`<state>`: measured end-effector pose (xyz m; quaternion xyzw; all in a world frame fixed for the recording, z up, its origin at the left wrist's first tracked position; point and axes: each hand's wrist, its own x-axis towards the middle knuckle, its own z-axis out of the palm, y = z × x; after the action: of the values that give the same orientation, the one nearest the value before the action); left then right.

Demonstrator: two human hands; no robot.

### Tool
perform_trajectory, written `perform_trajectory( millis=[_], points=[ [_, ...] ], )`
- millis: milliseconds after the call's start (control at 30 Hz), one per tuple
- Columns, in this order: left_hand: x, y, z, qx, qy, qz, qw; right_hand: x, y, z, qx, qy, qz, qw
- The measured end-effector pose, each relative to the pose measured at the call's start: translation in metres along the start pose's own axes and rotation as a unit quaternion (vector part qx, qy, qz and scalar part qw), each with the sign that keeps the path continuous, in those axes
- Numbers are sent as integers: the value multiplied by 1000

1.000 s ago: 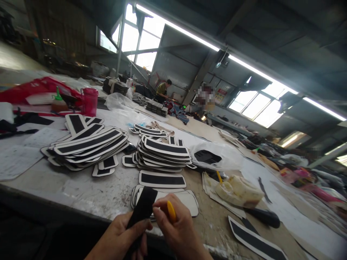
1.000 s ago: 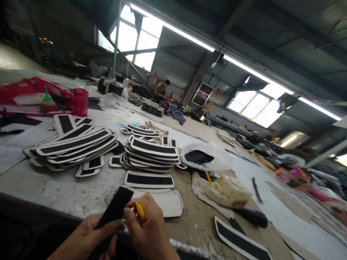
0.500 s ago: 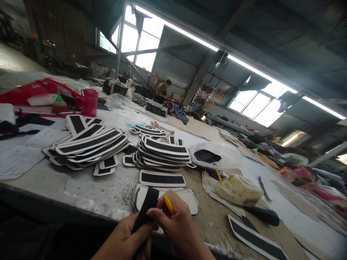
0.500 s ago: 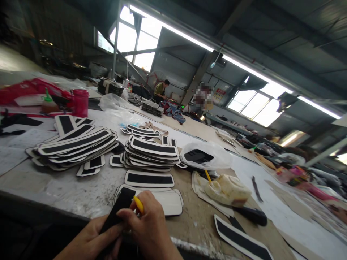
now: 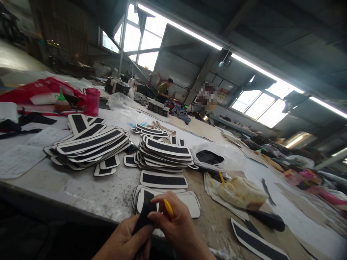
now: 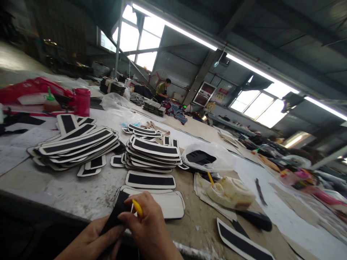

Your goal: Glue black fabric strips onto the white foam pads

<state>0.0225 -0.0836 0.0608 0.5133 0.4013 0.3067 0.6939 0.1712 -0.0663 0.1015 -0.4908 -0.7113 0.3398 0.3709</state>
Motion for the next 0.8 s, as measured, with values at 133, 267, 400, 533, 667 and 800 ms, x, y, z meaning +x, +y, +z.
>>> perform_trajectory(
  millis=[133, 267, 400, 533, 667, 800],
  points=[
    [1, 0, -3, 6, 1, -8, 1000, 4, -2, -3, -28, -7, -27, 999],
    [4, -1, -4, 0, 0, -9, 1000, 7, -2, -2, -43, -15, -35, 998],
    [8, -4, -6, -12, 7, -15, 1000, 8, 1, -1, -51, -14, -3, 999],
    [11, -6, -8, -29, 6, -13, 999, 10, 3, 0, -47, -16, -16, 999],
    [14, -3, -10, -90, 18, 10, 996, 10, 1, 1, -71, 3, -88, 994],
    [10, 0, -16, -154, 12, 6, 988, 7, 4, -2, -122, 51, -136, 982]
  ],
)
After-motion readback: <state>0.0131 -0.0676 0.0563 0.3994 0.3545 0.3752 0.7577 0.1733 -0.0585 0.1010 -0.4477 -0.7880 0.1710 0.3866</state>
